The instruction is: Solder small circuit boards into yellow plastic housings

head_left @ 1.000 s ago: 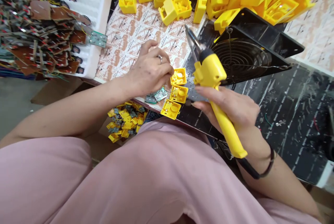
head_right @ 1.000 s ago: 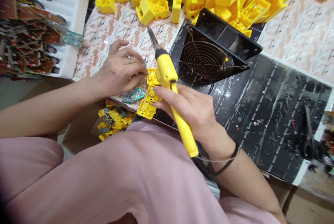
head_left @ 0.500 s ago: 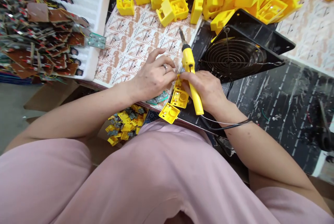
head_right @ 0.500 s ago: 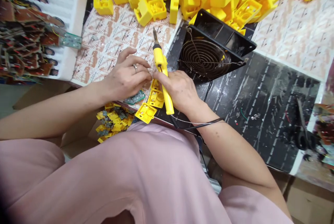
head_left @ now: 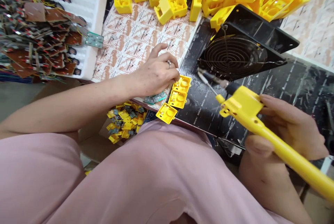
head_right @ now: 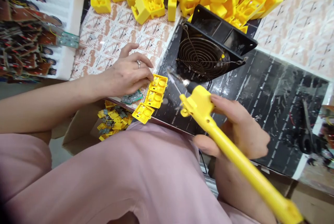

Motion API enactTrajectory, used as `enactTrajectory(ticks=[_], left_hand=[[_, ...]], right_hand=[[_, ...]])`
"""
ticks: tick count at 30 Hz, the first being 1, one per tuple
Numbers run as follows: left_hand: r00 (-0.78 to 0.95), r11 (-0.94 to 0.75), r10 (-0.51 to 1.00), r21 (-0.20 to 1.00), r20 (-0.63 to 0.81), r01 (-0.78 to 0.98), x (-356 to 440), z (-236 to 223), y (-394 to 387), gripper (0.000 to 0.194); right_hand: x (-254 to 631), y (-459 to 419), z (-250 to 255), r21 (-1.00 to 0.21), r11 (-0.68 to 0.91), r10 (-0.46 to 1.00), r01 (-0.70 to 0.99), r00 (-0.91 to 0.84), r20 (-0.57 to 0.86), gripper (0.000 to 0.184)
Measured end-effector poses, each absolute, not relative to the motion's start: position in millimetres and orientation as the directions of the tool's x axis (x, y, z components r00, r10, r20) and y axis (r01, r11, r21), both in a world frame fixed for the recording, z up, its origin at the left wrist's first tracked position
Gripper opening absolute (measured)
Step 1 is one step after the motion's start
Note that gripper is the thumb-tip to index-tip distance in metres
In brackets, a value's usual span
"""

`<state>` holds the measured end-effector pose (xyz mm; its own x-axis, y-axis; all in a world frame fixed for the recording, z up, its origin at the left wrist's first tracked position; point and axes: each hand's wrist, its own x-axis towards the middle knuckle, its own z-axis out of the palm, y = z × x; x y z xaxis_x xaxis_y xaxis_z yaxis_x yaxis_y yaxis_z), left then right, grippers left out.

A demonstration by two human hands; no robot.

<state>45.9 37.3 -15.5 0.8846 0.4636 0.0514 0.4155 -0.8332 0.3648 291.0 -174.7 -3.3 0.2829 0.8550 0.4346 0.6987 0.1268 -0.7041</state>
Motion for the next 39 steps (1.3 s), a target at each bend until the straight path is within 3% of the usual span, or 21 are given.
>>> enactTrajectory(ticks=[5,9,11,15,21,25,30,35,39], left_hand=[[0.924,-0.898,0.368,0.296,0.099,0.326,43.6,-21.2,42.8,0.026],[0.941,-0.917,0.322,0.282,0.104,0.283,43.2,-23.3,49.5,0.024],[0.949,-0.921,0.303,0.284,0.091,0.266,43.7,-23.5,51.3,0.023],[0.964,-0.94,0.258,0.247,0.065,0.235,44.8,-22.2,51.5,0.027],[0.984,-0.981,0.176,0.078,-0.022,0.177,48.8,-16.8,51.9,0.029],[0.983,-0.984,0.175,0.013,-0.055,0.176,52.0,-14.7,52.7,0.028],[0.983,-0.984,0.171,0.041,-0.065,0.174,54.8,-11.8,51.5,0.033],[0.981,-0.965,0.194,0.182,0.005,0.19,56.5,-9.1,51.4,0.036],[0.983,-0.97,0.186,0.161,0.001,0.183,56.4,-12.9,53.9,0.033]], right_hand=[[286.8,-169.4,-11.1,-0.678,0.288,0.795,0.676,0.226,0.563,0.037],[287.7,-162.5,-10.7,-0.57,0.424,0.791,0.704,0.019,0.612,0.065],[289.7,-160.7,-8.9,-0.563,0.441,0.804,0.699,-0.03,0.593,0.07],[290.5,-158.4,-4.8,-0.551,0.49,0.823,0.675,-0.151,0.547,0.056],[282.0,-160.5,0.4,-0.58,0.467,0.857,0.667,-0.178,0.484,0.022],[278.6,-159.8,5.1,-0.523,0.482,0.846,0.703,-0.218,0.486,0.025],[279.2,-154.1,6.9,-0.455,0.572,0.79,0.682,-0.31,0.529,0.032],[280.6,-154.3,11.9,-0.455,0.594,0.78,0.663,-0.336,0.528,0.031],[280.8,-156.0,15.9,-0.446,0.553,0.798,0.704,-0.294,0.525,0.031]])
